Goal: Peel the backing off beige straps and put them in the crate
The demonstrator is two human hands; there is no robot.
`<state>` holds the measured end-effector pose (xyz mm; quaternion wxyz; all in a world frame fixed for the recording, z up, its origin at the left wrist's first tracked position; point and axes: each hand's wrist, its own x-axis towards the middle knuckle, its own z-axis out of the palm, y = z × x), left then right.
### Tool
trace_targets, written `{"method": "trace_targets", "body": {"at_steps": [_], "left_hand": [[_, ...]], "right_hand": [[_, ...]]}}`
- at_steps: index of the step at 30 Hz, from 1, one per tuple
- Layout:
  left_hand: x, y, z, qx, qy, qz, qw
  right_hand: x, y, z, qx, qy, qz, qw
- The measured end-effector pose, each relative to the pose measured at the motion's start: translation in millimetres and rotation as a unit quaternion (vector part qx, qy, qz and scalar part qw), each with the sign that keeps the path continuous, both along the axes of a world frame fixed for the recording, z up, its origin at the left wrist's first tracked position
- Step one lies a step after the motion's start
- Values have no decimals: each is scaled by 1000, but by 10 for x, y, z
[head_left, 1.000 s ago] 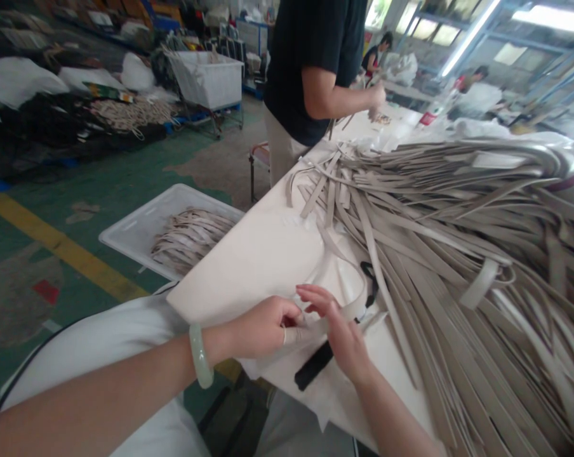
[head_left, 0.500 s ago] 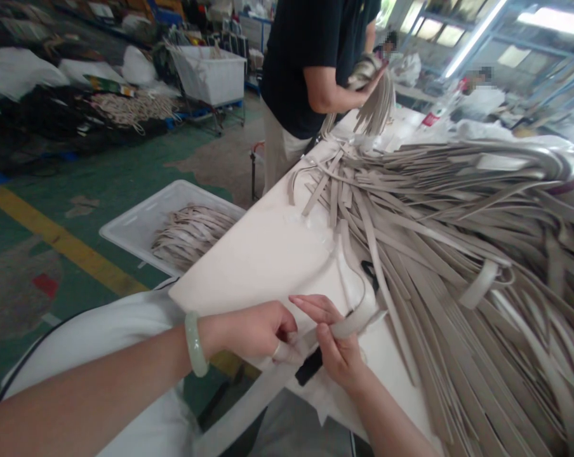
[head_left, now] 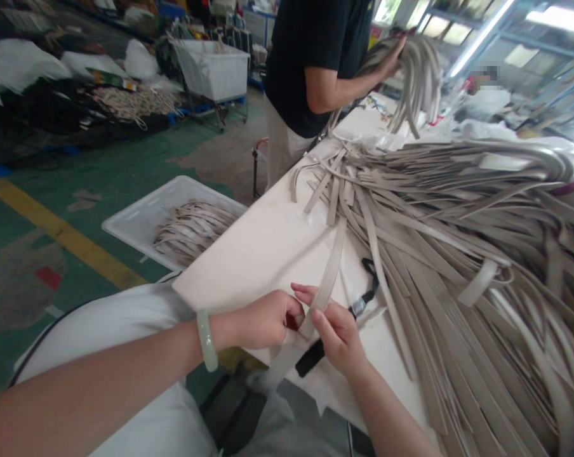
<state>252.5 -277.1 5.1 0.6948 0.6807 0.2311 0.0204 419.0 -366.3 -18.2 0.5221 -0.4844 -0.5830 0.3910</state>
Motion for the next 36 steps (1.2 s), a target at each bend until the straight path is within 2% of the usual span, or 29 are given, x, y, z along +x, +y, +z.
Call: {"method": "trace_targets", "body": {"at_steps": [4, 6, 9, 14, 17, 20, 22, 26, 28, 33, 34, 36], "left_hand": [[-26, -7, -17, 1, 7, -32, 999], [-27, 2, -31, 13, 9, -10, 1000], [5, 8, -77, 27, -3, 47, 999], [46, 0, -243, -52, -37, 99, 993], [26, 22, -302, -26, -12, 127, 991], [15, 48, -284, 18, 8, 179, 984], [23, 57, -248, 39, 15, 206, 978], [39, 71, -171, 48, -3, 222, 974], [19, 81, -138, 52, -3, 202, 978], [-69, 72, -91, 37, 42, 18, 998], [-77, 64, -88, 33, 49, 5, 998], [-74, 52, -82, 25, 55, 14, 998]], "right_hand": [[22, 21, -68, -68, 98, 32, 992], [53, 51, -120, -88, 153, 15, 984], [71, 80, -162, -77, 195, -26, 978], [70, 92, -169, -54, 205, -100, 972], [100, 110, -189, -66, 182, -148, 970], [114, 120, -218, -96, 143, -181, 968], [84, 105, -236, -118, 128, -178, 969], [-25, 51, -225, -155, 132, -101, 974], [-30, 54, -178, -160, 165, -90, 969], [168, 158, -53, -147, 377, -116, 907], [199, 167, -48, -141, 382, -116, 906], [207, 151, -56, -114, 325, -123, 931]]}}
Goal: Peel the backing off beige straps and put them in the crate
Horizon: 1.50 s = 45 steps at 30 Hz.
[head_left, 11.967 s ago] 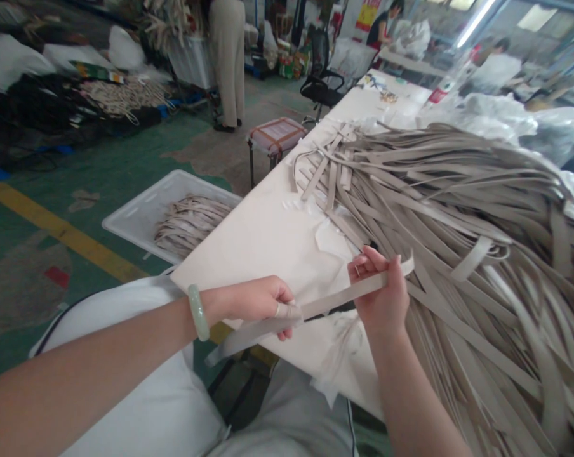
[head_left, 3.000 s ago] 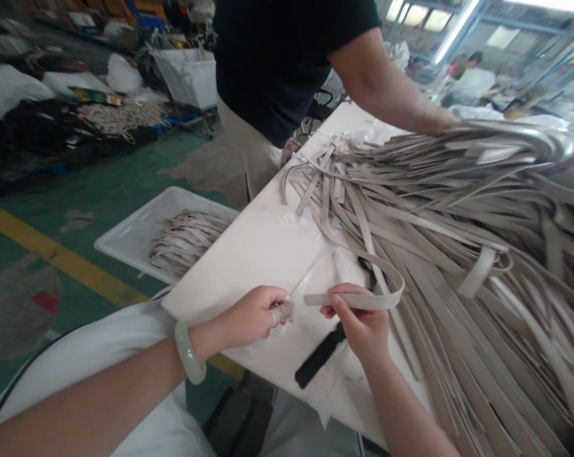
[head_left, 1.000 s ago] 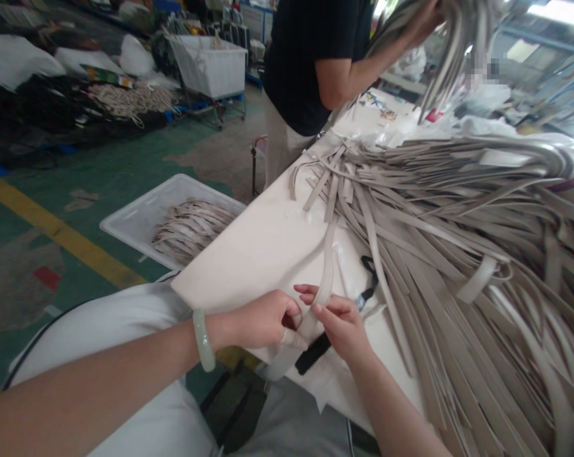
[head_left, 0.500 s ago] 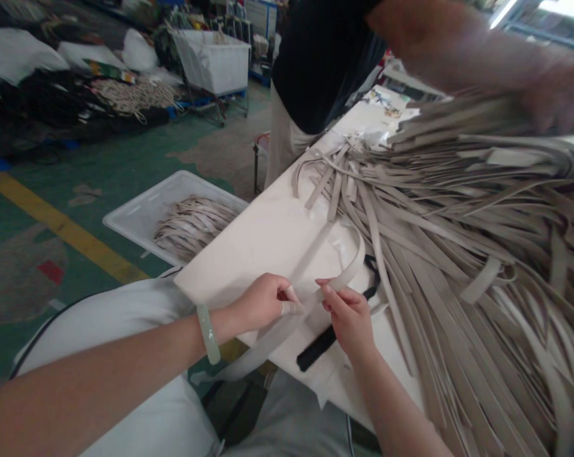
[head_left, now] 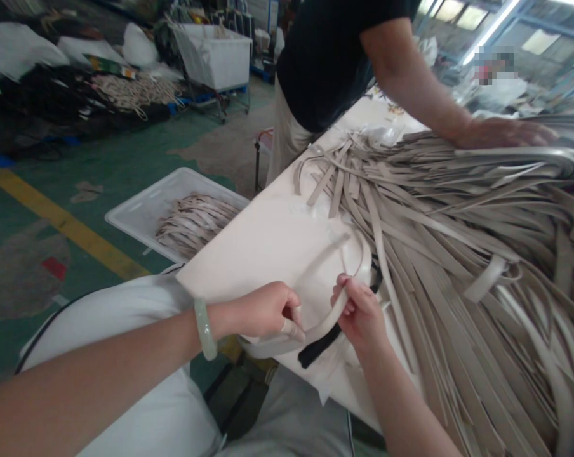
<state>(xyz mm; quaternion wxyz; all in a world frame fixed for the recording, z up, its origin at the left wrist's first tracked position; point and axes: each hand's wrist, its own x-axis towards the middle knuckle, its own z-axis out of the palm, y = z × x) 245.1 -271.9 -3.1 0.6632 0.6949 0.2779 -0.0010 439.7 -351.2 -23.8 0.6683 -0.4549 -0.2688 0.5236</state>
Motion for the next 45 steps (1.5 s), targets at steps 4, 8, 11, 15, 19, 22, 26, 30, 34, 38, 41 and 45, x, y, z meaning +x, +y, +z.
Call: {"method": "trace_targets", "body": {"at_steps": [4, 8, 11, 15, 19, 22, 26, 30, 34, 38, 41, 45], "left_hand": [[32, 12, 10, 0, -17, 70, 997], [11, 33, -9, 33, -3, 75, 997], [-14, 20, -23, 47, 20, 39, 998], [23, -7, 18, 42, 2, 56, 998], [88, -7, 67, 22, -86, 119, 989], [90, 13, 76, 29, -107, 148, 983], [63, 38, 73, 36, -50, 103, 993], [99, 30, 58, 18, -65, 119, 991], [172, 5, 30, 22, -104, 179, 978], [217, -18, -24, 41, -90, 240, 966], [191, -33, -66, 55, -71, 184, 979], [51, 5, -42, -120, -6, -238, 964]], "right_hand": [[-135, -110, -3, 51, -240, 19, 969], [-157, -163, 66, 64, -283, 85, 953], [-64, -148, 122, 82, -211, 9, 974], [-72, -135, 125, 75, -238, -49, 967], [-269, -169, 53, 61, -318, 82, 943], [-326, -174, 24, 36, -278, 132, 951], [-209, -118, 24, 43, -133, 48, 989], [-198, -108, -12, 30, -167, 36, 985], [-364, -175, -80, -21, -307, 40, 951], [-355, -164, -68, -100, -333, -18, 937], [-131, -81, 35, -94, -327, -127, 932], [421, -43, 361, -6, -290, -368, 884]]}}
